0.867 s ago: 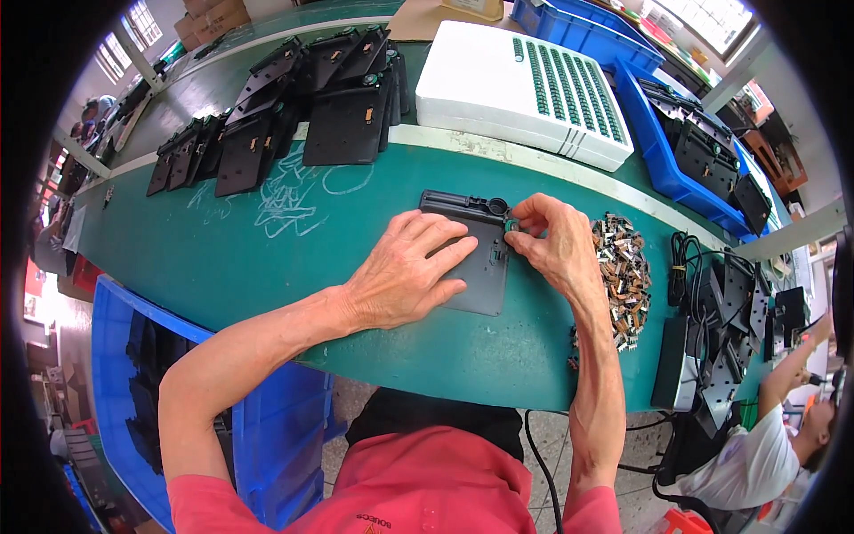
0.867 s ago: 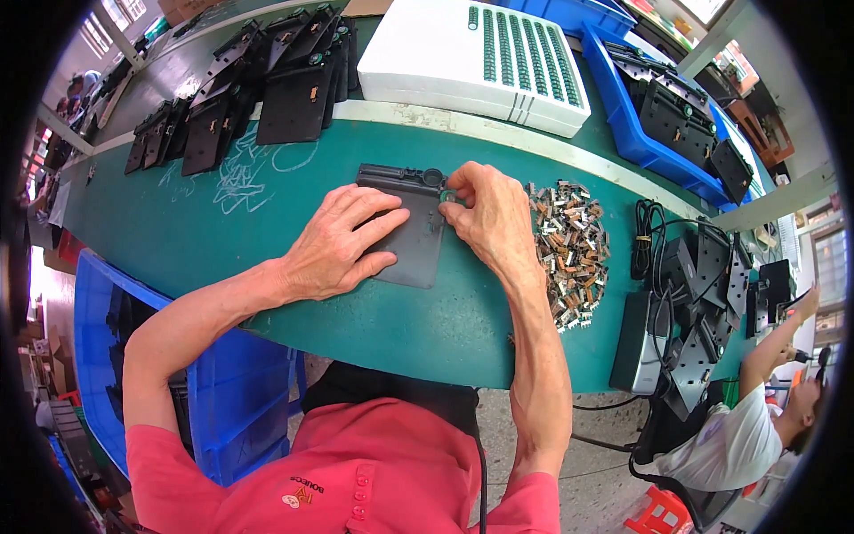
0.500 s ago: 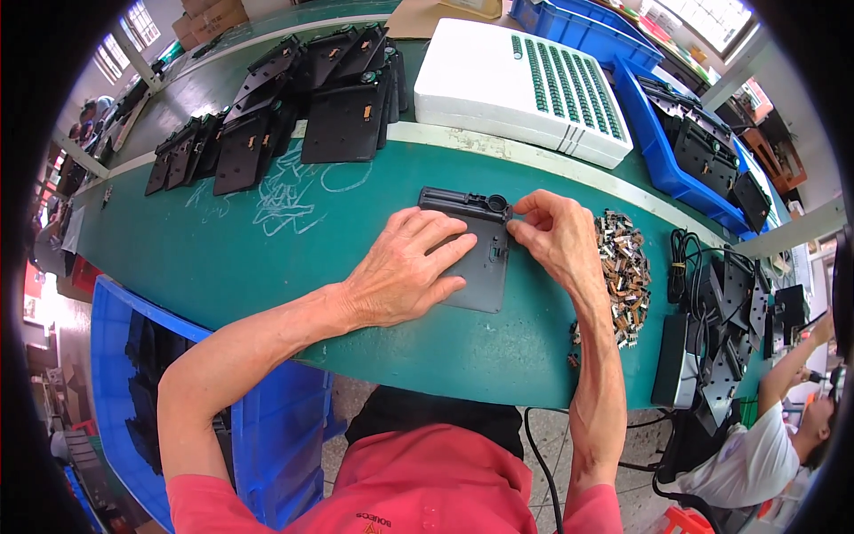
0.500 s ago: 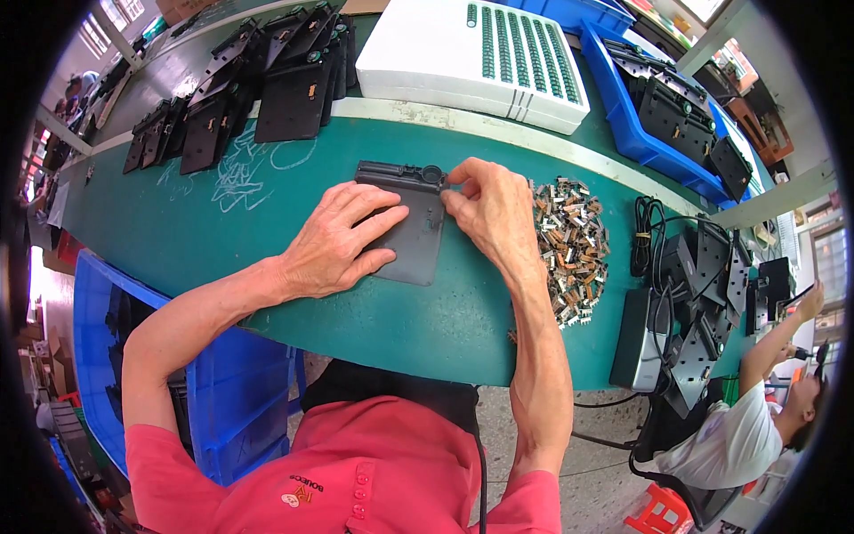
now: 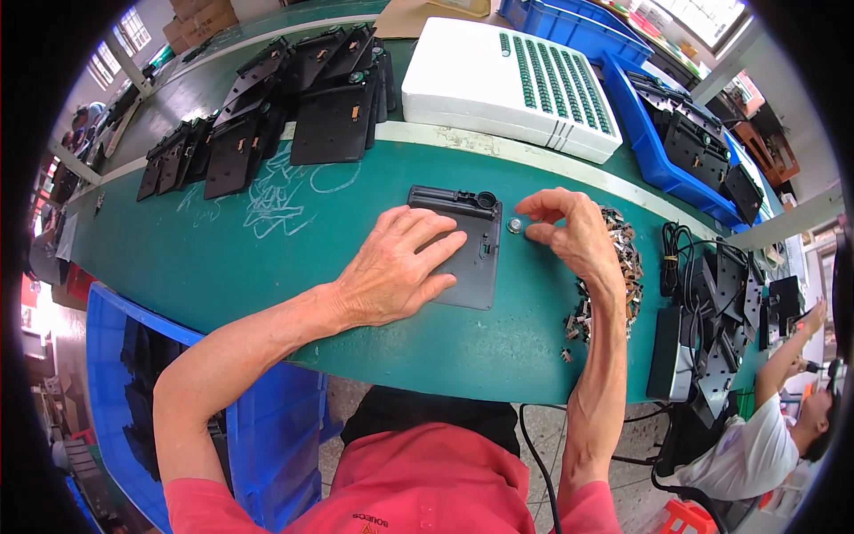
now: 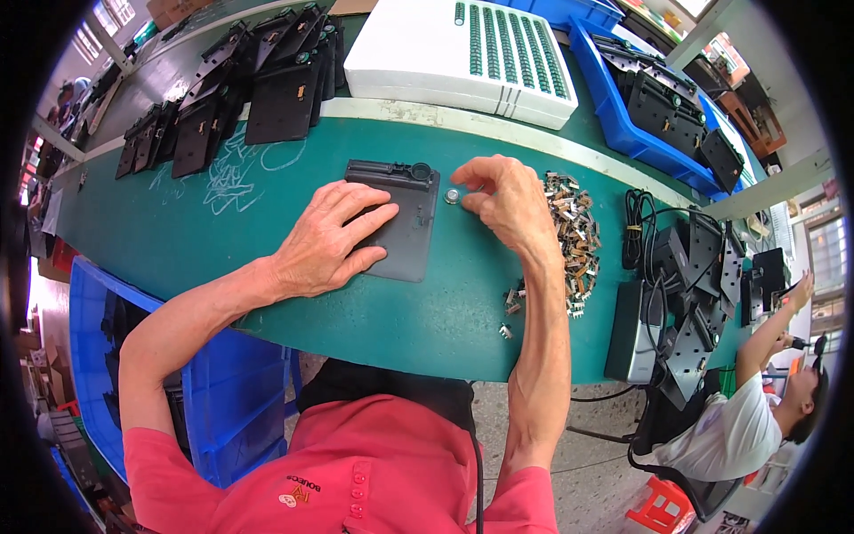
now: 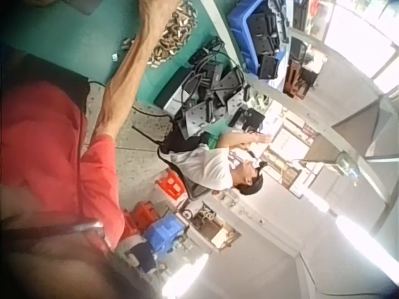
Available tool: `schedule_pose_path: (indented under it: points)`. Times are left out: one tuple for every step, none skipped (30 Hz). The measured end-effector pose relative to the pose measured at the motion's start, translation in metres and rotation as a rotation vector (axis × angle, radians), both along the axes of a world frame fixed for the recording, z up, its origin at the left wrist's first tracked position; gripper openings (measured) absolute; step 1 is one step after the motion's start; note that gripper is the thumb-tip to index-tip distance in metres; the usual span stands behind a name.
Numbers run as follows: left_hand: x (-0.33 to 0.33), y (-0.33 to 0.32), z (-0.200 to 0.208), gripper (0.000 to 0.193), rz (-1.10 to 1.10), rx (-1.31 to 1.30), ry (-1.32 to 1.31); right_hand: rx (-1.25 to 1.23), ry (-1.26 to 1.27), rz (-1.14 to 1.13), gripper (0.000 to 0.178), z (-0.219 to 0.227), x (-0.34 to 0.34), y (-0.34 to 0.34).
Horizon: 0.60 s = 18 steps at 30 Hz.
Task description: The person assembles small plastic plates and metal clips into a housing component by hand on a workbench.
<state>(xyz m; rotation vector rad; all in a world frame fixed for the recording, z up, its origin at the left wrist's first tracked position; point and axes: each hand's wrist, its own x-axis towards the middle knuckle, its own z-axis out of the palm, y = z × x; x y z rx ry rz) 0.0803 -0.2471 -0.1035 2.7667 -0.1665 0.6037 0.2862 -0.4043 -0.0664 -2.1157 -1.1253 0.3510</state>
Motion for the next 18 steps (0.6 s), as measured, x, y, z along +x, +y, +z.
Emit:
schedule_pose_path:
  points:
    - [0.0, 0.0, 0.0, 0.049, -0.001, 0.0, 0.0, -0.055, 0.01, 0.023, 0.027, 0.0, -0.001, 0.001]
    - [0.001, -0.001, 0.0, 0.049, -0.002, -0.001, 0.0, -0.11, 0.02, 0.047, 0.031, 0.0, -0.002, 0.001]
    - [0.001, -0.001, 0.001, 0.049, -0.003, -0.001, 0.0, -0.11, 0.02, 0.045, 0.031, -0.001, -0.003, 0.002]
    - [0.001, -0.001, 0.001, 0.049, -0.001, -0.001, 0.002, -0.1, -0.007, 0.043, 0.03, -0.004, -0.004, 0.002]
    - [0.001, -0.001, 0.001, 0.049, 0.0, -0.001, 0.002, -0.09, -0.034, 0.04, 0.028, -0.005, -0.004, 0.003]
    - [0.002, -0.001, 0.001, 0.049, -0.003, -0.002, 0.003, -0.09, -0.034, 0.041, 0.028, -0.006, -0.004, 0.003]
    - [0.002, -0.001, 0.001, 0.049, -0.006, -0.003, 0.003, -0.102, -0.058, 0.045, 0.027, -0.006, -0.003, 0.003]
    - [0.002, -0.001, 0.001, 0.049, -0.005, -0.003, 0.004, -0.115, -0.083, 0.05, 0.026, -0.006, -0.003, 0.003]
    - [0.002, -0.001, 0.001, 0.049, -0.007, -0.004, 0.003, -0.115, -0.083, 0.05, 0.026, -0.006, -0.003, 0.003]
    - [0.001, 0.0, 0.001, 0.049, -0.008, -0.005, 0.004, -0.113, -0.092, 0.053, 0.025, -0.006, -0.004, 0.004]
    - [0.001, 0.0, 0.001, 0.049, -0.006, -0.006, 0.004, -0.111, -0.101, 0.055, 0.025, -0.006, -0.004, 0.005]
    - [0.0, 0.0, 0.001, 0.049, -0.005, -0.005, 0.006, -0.112, -0.101, 0.057, 0.025, -0.006, -0.003, 0.005]
    - [0.0, 0.0, 0.001, 0.049, -0.004, -0.004, 0.007, -0.072, -0.083, 0.059, 0.023, -0.007, 0.0, 0.004]
    - [0.0, 0.0, 0.001, 0.049, -0.002, -0.005, 0.005, -0.032, -0.065, 0.061, 0.022, -0.007, 0.001, 0.004]
    - [0.0, 0.0, 0.001, 0.048, -0.004, -0.006, 0.001, -0.033, -0.067, 0.064, 0.022, -0.008, 0.001, 0.005]
    - [0.0, 0.0, 0.001, 0.048, -0.008, -0.007, -0.005, 0.048, -0.079, 0.073, 0.022, -0.01, 0.001, 0.007]
    - [0.0, 0.0, 0.001, 0.048, -0.005, -0.008, -0.009, 0.129, -0.09, 0.083, 0.022, -0.01, 0.0, 0.008]
    - [0.001, -0.001, 0.0, 0.048, -0.005, -0.012, -0.005, 0.128, -0.094, 0.086, 0.022, -0.01, -0.002, 0.01]
